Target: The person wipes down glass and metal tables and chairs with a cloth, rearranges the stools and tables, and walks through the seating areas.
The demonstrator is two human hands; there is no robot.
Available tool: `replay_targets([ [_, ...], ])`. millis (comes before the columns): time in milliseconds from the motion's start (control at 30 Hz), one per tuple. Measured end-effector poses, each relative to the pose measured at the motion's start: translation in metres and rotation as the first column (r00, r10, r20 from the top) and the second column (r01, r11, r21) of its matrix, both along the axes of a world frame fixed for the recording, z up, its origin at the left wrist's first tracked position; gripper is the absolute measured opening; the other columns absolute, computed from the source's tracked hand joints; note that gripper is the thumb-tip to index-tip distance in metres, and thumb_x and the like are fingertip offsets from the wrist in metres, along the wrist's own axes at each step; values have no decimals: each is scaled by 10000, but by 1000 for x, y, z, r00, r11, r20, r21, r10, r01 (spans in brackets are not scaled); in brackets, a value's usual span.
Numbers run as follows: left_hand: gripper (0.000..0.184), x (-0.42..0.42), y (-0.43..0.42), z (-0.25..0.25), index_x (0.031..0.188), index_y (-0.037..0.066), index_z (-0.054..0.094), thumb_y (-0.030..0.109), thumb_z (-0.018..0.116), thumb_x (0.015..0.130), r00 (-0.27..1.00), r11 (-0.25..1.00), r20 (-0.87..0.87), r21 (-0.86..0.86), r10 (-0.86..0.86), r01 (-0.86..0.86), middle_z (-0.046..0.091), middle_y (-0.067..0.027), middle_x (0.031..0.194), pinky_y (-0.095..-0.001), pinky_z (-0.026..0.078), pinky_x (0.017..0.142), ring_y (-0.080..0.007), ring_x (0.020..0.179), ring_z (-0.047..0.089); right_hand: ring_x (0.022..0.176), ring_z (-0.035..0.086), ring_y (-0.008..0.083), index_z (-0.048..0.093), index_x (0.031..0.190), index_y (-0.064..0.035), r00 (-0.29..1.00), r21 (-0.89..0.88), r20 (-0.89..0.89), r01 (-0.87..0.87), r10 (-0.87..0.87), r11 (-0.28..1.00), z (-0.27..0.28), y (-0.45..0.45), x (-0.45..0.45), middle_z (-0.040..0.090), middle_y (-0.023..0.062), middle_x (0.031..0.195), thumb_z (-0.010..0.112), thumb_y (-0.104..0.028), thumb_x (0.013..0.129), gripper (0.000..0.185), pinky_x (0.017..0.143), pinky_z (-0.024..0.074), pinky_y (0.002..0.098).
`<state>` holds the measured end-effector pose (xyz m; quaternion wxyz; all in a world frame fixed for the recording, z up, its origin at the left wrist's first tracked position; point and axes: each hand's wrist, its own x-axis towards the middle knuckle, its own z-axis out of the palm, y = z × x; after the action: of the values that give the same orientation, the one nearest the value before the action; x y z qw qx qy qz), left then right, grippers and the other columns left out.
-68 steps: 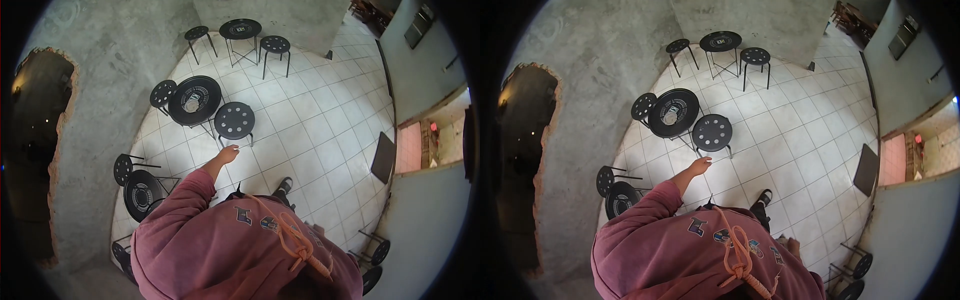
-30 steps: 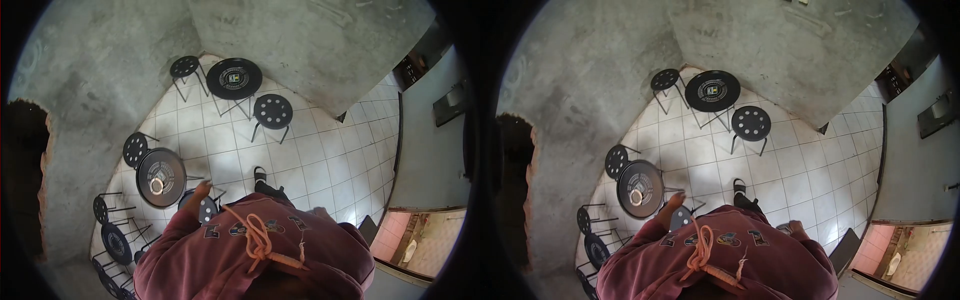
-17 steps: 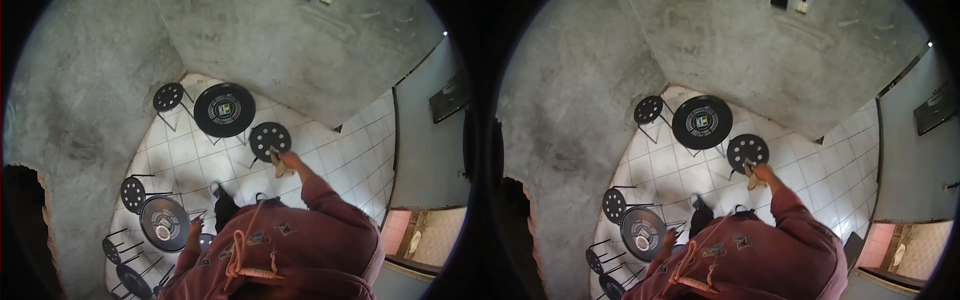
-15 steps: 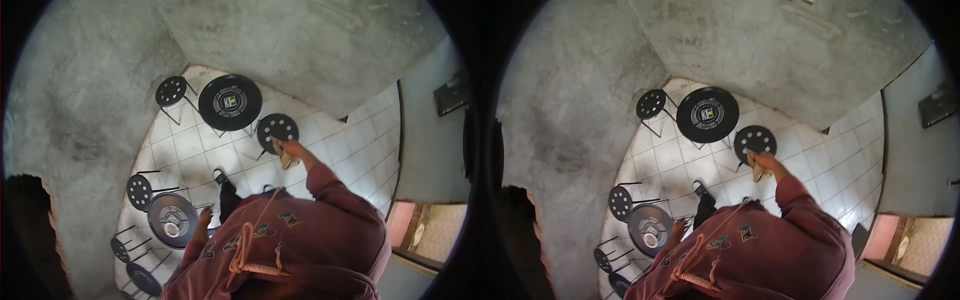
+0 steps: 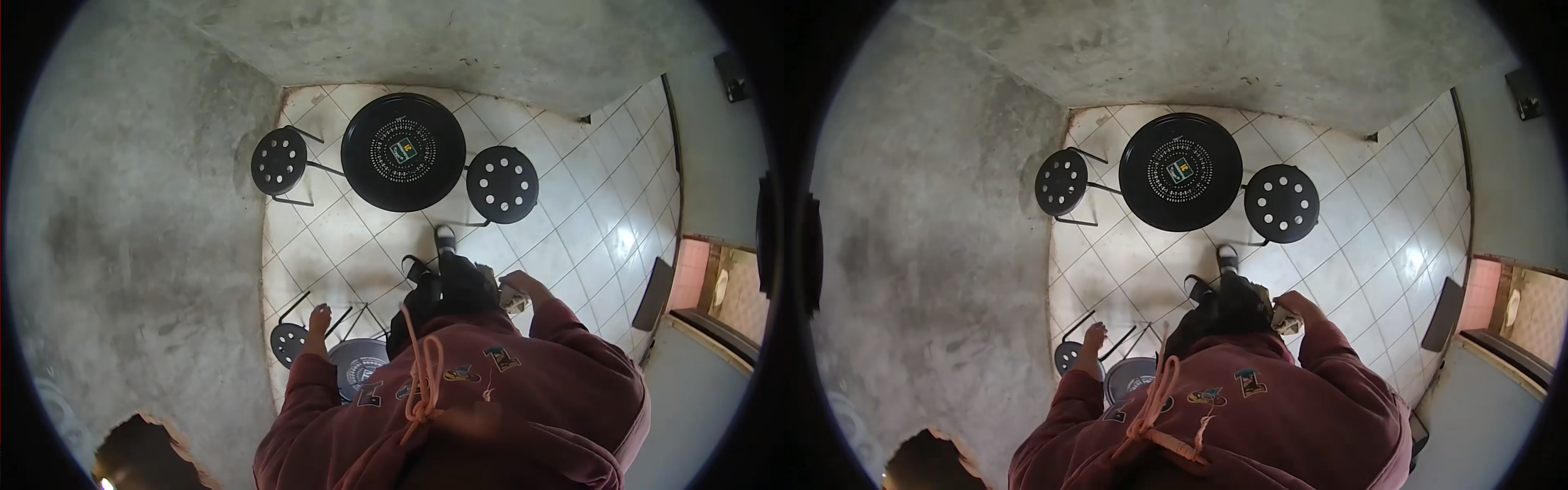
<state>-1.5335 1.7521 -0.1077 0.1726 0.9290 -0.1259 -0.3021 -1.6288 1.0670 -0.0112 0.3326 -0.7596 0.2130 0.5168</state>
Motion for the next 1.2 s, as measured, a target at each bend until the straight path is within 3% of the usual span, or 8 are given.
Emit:
replay_targets([
  [67,319,55,-13,11,1098,24,554,198,464,846,590,581,-501,-196,634,-790,619,-105,923,-290,486,657,-177,744,594,898,610,258,653,982,-95,966,13,127,-230,227,973,-32,-7,0,645,120,955,502,-314,797,324,775,470,341],
  [367,431,275,-205,38,1284,184,420,317,435,874,420,463,-536,-62,732,-884,544,-27,1151,-366,370,834,-156,1007,510,893,598,276,645,944,-118,851,-300,212,-412,481,860,-200,-38,54,629,136,967,478,-164,796,229,780,474,379],
  [400,437,284,-204,22,1290,197,417,368,403,887,363,385,-546,-78,755,-919,533,-26,1175,-380,339,902,-159,1066,484,879,599,282,638,928,-96,982,-261,173,122,-78,958,-215,-36,57,627,147,954,480,-185,808,217,769,471,387],
  [467,415,305,-195,-19,1276,230,433,389,415,893,343,352,-583,-103,737,-930,539,-5,1164,-363,348,884,-143,1039,489,842,604,282,618,911,-52,807,-190,314,570,-501,799,-280,-50,37,625,153,911,487,-231,826,237,737,470,400],
  [533,386,324,-178,-63,1249,245,457,382,441,889,311,324,-636,-101,706,-941,548,16,1145,-335,362,852,-122,998,500,788,580,227,538,1095,-6,178,32,-44,984,-983,177,-260,-49,80,590,122,876,451,-323,876,395,672,481,396],
  [700,474,391,-188,-117,1285,195,378,433,436,879,17,-55,-506,-127,863,-990,469,-24,1253,-363,379,831,-174,1112,474,962,578,287,469,1196,-18,-326,265,-164,894,-931,-360,-269,-53,107,566,133,1101,427,-390,893,482,789,505,388],
  [933,862,489,-133,-174,1353,150,220,585,616,724,-224,-644,-817,-217,531,-734,372,-69,1309,-341,402,911,-199,1108,455,1128,473,317,371,1297,-46,-445,303,-194,821,-875,-484,-248,-40,166,456,144,1270,359,-391,912,517,938,407,440],
  [1200,193,515,-134,-213,1005,70,523,235,473,919,-4,-676,-829,-453,559,-581,558,-41,819,-253,482,698,-138,658,517,1010,554,279,485,1141,-20,-281,294,-35,915,-959,-278,-274,-58,177,565,135,1108,400,-327,926,384,874,462,400],
])
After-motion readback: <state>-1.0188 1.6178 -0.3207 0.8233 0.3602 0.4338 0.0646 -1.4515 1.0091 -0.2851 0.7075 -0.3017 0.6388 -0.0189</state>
